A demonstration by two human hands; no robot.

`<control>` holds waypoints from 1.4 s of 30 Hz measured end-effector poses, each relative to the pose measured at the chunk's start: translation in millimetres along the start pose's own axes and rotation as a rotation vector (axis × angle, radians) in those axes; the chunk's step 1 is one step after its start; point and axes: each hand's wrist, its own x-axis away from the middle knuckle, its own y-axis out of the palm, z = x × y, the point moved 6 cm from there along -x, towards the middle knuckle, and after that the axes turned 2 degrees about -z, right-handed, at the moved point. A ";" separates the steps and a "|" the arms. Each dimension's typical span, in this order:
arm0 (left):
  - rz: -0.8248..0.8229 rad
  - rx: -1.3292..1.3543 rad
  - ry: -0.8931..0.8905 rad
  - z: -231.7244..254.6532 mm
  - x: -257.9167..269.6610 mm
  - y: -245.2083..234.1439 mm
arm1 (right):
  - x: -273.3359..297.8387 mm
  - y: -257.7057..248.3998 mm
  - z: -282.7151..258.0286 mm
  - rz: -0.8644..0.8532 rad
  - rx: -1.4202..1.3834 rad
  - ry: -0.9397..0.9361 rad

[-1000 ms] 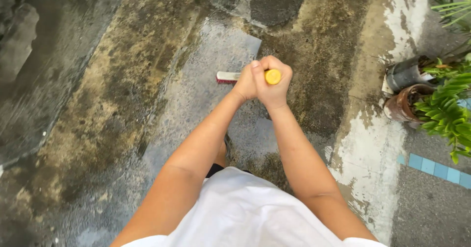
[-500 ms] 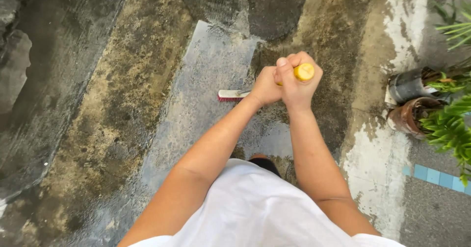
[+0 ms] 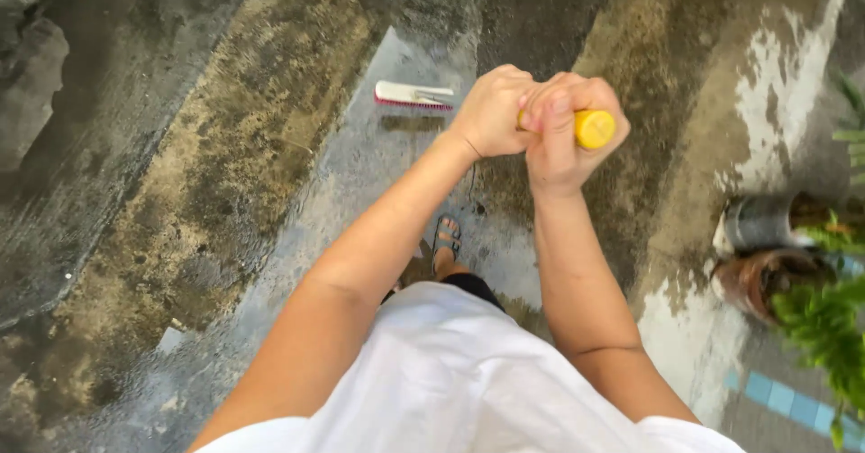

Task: Scrubbing a wet concrete floor outdoors using a long-handled brush.

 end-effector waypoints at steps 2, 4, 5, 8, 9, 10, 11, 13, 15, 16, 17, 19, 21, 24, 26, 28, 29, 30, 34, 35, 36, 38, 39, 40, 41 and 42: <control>-0.035 -0.121 0.021 -23.7 -19.7 -12.4 | -21.7 -7.6 34.0 -0.024 0.058 -0.002; -0.079 -0.225 0.006 -47.4 -20.5 -17.9 | -27.4 -13.7 73.4 -0.043 0.121 0.031; -0.022 -0.305 -0.063 -67.6 -24.8 -25.6 | -32.7 -13.2 101.4 -0.116 0.176 0.071; 0.103 -0.458 -0.326 -128.0 -4.9 -33.2 | -27.0 -9.5 170.9 -0.268 0.228 0.149; 0.159 -0.519 -0.512 -151.4 14.4 -37.3 | -17.5 -4.0 193.1 -0.334 0.235 0.185; 0.167 -0.527 -0.528 -152.8 27.5 -36.0 | -8.3 -4.1 210.1 -0.347 0.223 0.194; 0.133 -0.297 -0.759 -169.0 44.4 -31.8 | -1.8 -4.4 231.0 -0.362 0.235 0.242; 0.106 -0.064 -0.986 -187.8 77.8 -19.7 | 7.2 0.0 255.6 -0.385 0.233 0.294; 0.202 -0.089 -0.898 -195.8 103.1 -14.3 | 12.8 6.1 267.1 -0.406 0.325 0.355; 0.214 -0.095 -0.909 -194.3 102.2 -16.5 | 8.1 10.8 270.6 -0.418 0.314 0.360; 0.346 -0.019 -0.949 -191.6 106.0 -21.8 | 4.5 15.1 272.0 -0.420 0.315 0.357; 0.491 0.046 -0.984 -191.7 101.7 -32.8 | -8.3 25.1 281.3 -0.432 0.305 0.350; 0.774 0.076 -0.916 -190.0 92.5 -50.7 | -25.7 26.7 291.4 -0.339 0.380 0.301; 0.779 -0.119 -0.770 -147.1 37.4 -86.0 | -43.6 35.4 309.1 -0.300 0.349 0.344; 0.752 -0.159 -0.654 -128.6 7.2 -99.5 | -45.5 37.3 320.5 -0.351 0.364 0.362; 0.726 -0.203 -0.505 -130.9 -21.1 -118.6 | -51.9 43.6 351.3 -0.396 0.373 0.348; 0.629 -0.294 -0.532 -136.5 -29.3 -118.6 | -46.2 42.3 368.9 -0.421 0.269 0.395; 0.532 -0.385 -0.557 -142.5 -36.9 -118.0 | -40.3 40.7 386.4 -0.445 0.165 0.442; 0.533 -0.327 -0.672 -168.7 -42.4 -132.1 | -53.1 44.9 404.9 -0.393 -0.077 0.739; 0.634 -0.262 -0.672 -164.0 -41.6 -139.5 | -62.3 51.1 391.0 -0.523 0.102 0.557; 0.735 -0.196 -0.671 -159.5 -40.6 -146.5 | -69.3 58.3 377.2 -0.647 0.279 0.368; 0.713 -0.222 -0.613 -165.0 -33.3 -149.5 | -59.3 55.5 401.6 -0.702 0.323 0.364; 0.693 -0.249 -0.550 -167.6 -32.3 -150.8 | -55.7 55.4 416.1 -0.758 0.366 0.352; 0.702 -0.255 -0.550 -174.9 -30.9 -153.1 | -49.6 45.9 441.5 -0.766 0.360 0.348; 0.629 0.005 -0.537 -187.8 -31.9 -148.8 | -43.3 40.3 461.3 -0.809 0.410 0.205; 0.550 0.262 -0.516 -198.6 -33.3 -142.6 | -36.1 34.3 481.2 -0.848 0.457 0.060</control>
